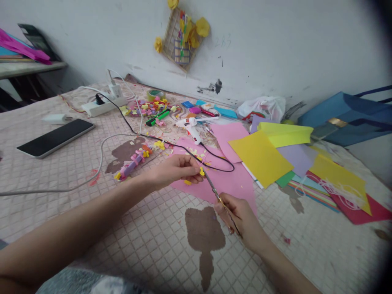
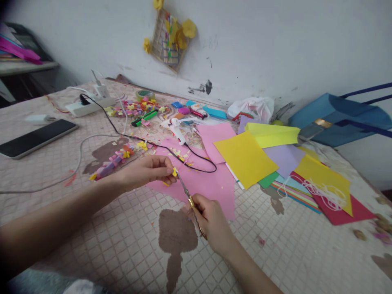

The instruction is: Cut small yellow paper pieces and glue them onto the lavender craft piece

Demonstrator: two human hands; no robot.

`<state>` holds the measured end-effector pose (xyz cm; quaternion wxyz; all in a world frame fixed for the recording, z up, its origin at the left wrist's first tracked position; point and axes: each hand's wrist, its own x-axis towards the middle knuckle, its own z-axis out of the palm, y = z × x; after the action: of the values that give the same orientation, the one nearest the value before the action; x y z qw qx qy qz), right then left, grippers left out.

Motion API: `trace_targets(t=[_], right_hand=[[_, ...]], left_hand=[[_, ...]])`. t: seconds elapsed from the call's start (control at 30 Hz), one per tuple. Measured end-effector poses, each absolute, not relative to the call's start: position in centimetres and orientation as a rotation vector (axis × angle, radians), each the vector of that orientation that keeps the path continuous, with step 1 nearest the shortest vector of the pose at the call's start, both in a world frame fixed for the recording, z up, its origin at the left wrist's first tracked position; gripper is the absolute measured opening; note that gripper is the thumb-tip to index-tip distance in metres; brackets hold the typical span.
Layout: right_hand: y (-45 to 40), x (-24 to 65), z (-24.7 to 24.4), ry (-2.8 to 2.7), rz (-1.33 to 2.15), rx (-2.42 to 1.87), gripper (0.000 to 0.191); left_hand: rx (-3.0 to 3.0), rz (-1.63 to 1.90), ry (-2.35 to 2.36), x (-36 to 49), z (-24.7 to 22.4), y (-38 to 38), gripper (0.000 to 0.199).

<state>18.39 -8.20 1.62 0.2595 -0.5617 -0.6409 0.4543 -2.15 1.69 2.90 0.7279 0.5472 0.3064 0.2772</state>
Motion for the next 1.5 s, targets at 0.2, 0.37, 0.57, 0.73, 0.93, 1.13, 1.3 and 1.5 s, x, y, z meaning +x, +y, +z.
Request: trace_targets(t=[0.2,0.37,0.57,0.73,0.93,1.13,1.3,1.5], right_hand=[[-8.3,18.8,2.0,-1.762,1.347,-1.473,0.04],[-8.3,19.0,2.1,-1.792,1.361,-1.469,0.042],[-8.1,19.3,2.1,-1.819,1.337,-1.461,0.043],[-8.0,19.5,2.0,-1.828,1.338,-1.465,0.041],[-7.9,19.6,1.9,-1.843,1.321,-1.462,0.041],[-8.1,19.7,1.9,-1.738,1.455,-1.426,0.042],[-8.2,19.6,1.8,-1.651,1.538,-1.363,0.042],[-7.8,19.5,1.9,-1.545,1.57,-1.442,0.043]], left_hand=[[1.259,0.539,0.607,-2.6,3.1,2.0,0.014],[1.27,0.497,0.599,-2.7,3.4,2.0,0.012],[1.251,0.489,0.576,-2.8,3.3,2.2,0.012],[1.233,0.505,0.585,-2.8,3.2,2.2,0.012],[1.237,0.515,0.578,-2.9,3.3,2.3,0.013],[1.25,0.503,0.574,-3.0,3.4,2.3,0.015],[1.268,0.506,0.569,-3.0,3.4,2.3,0.015],[1.284,0.509,0.557,-3.1,3.5,2.5,0.016]])
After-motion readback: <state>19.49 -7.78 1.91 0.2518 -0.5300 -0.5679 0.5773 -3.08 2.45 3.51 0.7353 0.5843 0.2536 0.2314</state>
